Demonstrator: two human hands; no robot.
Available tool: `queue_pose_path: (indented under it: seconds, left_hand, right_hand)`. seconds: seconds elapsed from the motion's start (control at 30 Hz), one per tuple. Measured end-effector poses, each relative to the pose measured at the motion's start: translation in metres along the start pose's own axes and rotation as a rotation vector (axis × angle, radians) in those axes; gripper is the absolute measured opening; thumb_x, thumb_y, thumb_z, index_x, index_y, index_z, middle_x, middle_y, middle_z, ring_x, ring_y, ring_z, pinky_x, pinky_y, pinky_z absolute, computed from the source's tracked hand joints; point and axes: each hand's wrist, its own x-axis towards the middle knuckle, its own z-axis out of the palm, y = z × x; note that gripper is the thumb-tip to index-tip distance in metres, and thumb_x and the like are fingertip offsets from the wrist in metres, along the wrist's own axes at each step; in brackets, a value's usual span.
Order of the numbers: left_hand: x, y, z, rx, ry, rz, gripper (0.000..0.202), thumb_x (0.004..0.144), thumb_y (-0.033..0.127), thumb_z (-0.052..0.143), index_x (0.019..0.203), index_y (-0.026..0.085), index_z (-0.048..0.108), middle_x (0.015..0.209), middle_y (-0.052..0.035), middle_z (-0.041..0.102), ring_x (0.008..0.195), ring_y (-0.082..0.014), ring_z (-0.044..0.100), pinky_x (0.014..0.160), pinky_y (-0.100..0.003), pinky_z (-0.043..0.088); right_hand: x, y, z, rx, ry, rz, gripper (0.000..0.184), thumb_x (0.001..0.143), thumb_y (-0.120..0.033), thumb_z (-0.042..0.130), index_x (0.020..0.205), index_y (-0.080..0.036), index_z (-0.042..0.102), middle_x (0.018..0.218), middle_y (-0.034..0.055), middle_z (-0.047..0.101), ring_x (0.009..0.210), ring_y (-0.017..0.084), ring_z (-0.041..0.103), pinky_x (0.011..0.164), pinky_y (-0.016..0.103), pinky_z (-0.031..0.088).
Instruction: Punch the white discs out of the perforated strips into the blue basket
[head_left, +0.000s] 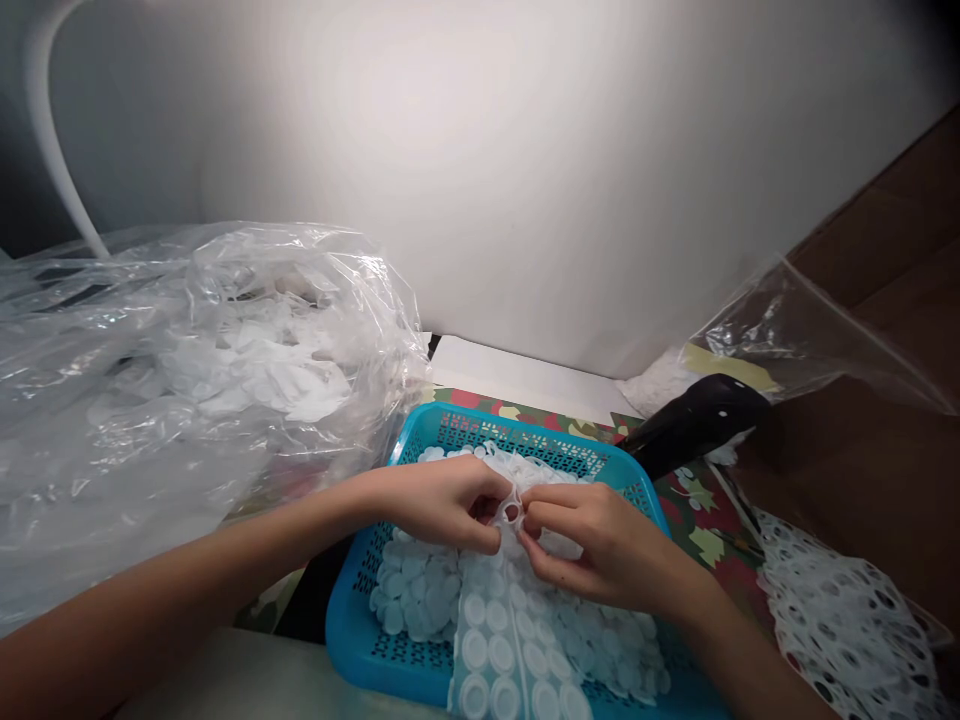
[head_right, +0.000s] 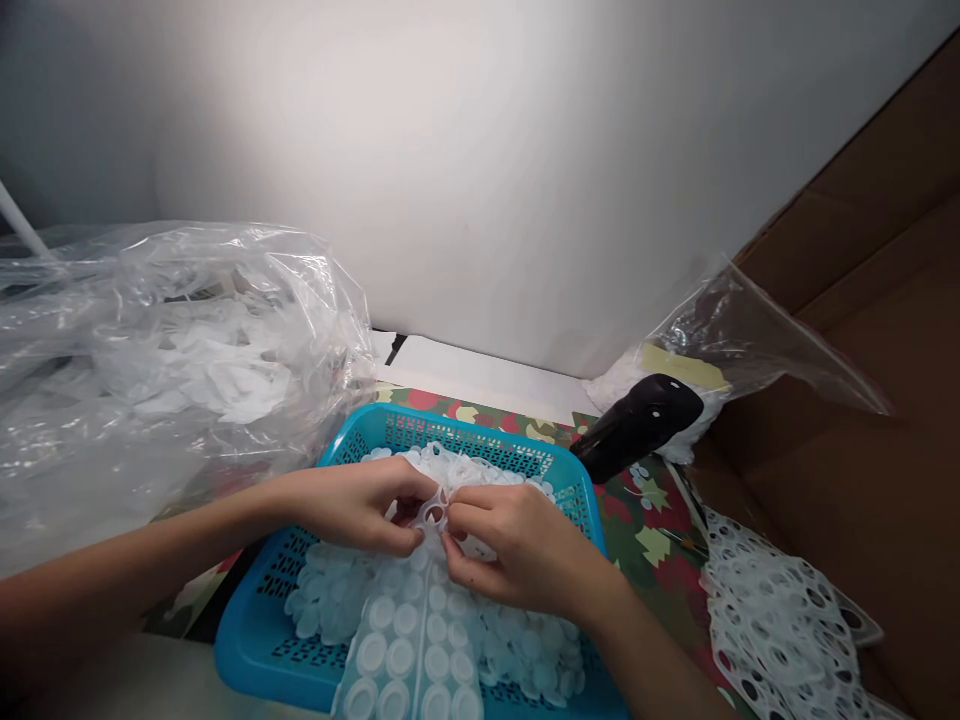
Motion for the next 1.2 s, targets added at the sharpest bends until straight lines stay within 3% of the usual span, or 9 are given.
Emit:
queue_pose_path:
  seconds: [0.3, 0.57, 0.7, 0.8, 0.97, 1.03, 1.1, 1.2]
  left_hand:
    - [0.0, 0.002, -0.001, 0.024, 0.006, -0.005, 0.002, 0.07, 0.016, 0.05, 0.068, 0.015, 0.05, 0.063, 0.0022, 0.049, 0.054, -0.0086, 0.043, 0.049, -0.021, 0.032]
    - [0.0, 0.002, 0.0, 0.034, 0.008, 0.019, 0.006, 0.068, 0.013, 0.051, 0.064, 0.015, 0.047, 0.061, 0.0028, 0.049, 0.054, -0.0082, 0.043, 0.049, -0.021, 0.033]
    - [0.001, 0.0, -0.002, 0.036, 0.003, 0.029, 0.001, 0.068, 0.014, 0.052, 0.068, 0.014, 0.051, 0.062, 0.0024, 0.05, 0.054, -0.0082, 0.042, 0.048, -0.021, 0.033]
    - [0.001, -0.002, -0.002, 0.046, 0.006, 0.033, 0.002, 0.069, 0.014, 0.052, 0.07, 0.014, 0.053, 0.061, 0.0024, 0.05, 0.053, -0.0082, 0.042, 0.048, -0.02, 0.032]
    - [-0.001, 0.001, -0.002, 0.069, 0.0, -0.002, 0.008, 0.069, 0.014, 0.051, 0.074, 0.014, 0.057, 0.063, 0.0022, 0.052, 0.054, -0.0083, 0.044, 0.049, -0.02, 0.033]
    - [-0.001, 0.003, -0.002, 0.071, -0.011, -0.01, 0.01, 0.07, 0.013, 0.05, 0.076, 0.014, 0.057, 0.063, 0.0023, 0.052, 0.054, -0.0082, 0.044, 0.049, -0.02, 0.033]
    - [-0.001, 0.004, -0.002, 0.076, -0.003, -0.015, 0.007, 0.071, 0.013, 0.048, 0.074, 0.014, 0.055, 0.061, 0.0026, 0.05, 0.054, -0.0081, 0.044, 0.049, -0.02, 0.033]
    - [-0.001, 0.003, -0.002, 0.088, 0.013, -0.034, 0.007, 0.072, 0.014, 0.047, 0.066, 0.015, 0.049, 0.058, 0.0031, 0.047, 0.052, -0.0078, 0.042, 0.047, -0.02, 0.031]
  right_hand:
    - [-0.001, 0.001, -0.002, -0.019, 0.055, -0.007, 0.013, 0.086, -0.02, 0.043, 0.087, -0.017, 0.056, 0.085, 0.0048, 0.061, 0.073, 0.013, 0.056, 0.06, 0.024, 0.041]
    - [0.0, -0.001, 0.005, -0.191, 0.118, -0.081, 0.014, 0.08, -0.012, 0.045, 0.075, -0.015, 0.057, 0.074, 0.004, 0.059, 0.067, 0.015, 0.054, 0.054, 0.025, 0.038]
    - [-0.002, -0.002, 0.008, -0.026, 0.153, 0.023, 0.011, 0.08, -0.013, 0.045, 0.074, -0.017, 0.053, 0.075, 0.0022, 0.058, 0.061, 0.011, 0.05, 0.053, 0.023, 0.038]
    - [-0.001, 0.0, 0.007, 0.078, 0.248, 0.141, 0.01, 0.079, -0.012, 0.047, 0.071, -0.018, 0.049, 0.077, 0.0009, 0.056, 0.053, 0.007, 0.045, 0.049, 0.021, 0.037]
    - [0.0, 0.007, 0.002, 0.042, 0.485, 0.276, 0.011, 0.075, -0.012, 0.049, 0.067, -0.018, 0.045, 0.061, -0.0036, 0.044, 0.049, 0.007, 0.039, 0.048, 0.022, 0.032]
    - [0.0, 0.009, 0.001, 0.014, 0.518, 0.28, 0.015, 0.072, -0.012, 0.049, 0.063, -0.019, 0.04, 0.058, -0.0046, 0.038, 0.048, 0.008, 0.035, 0.048, 0.023, 0.029]
    - [-0.001, 0.01, 0.0, 0.0, 0.472, 0.265, 0.021, 0.071, -0.014, 0.05, 0.059, -0.019, 0.033, 0.056, -0.005, 0.033, 0.049, 0.008, 0.031, 0.047, 0.024, 0.025]
    - [-0.002, 0.007, 0.001, 0.0, 0.296, 0.211, 0.027, 0.071, -0.016, 0.049, 0.058, -0.019, 0.026, 0.054, -0.0052, 0.03, 0.049, 0.008, 0.028, 0.048, 0.024, 0.02]
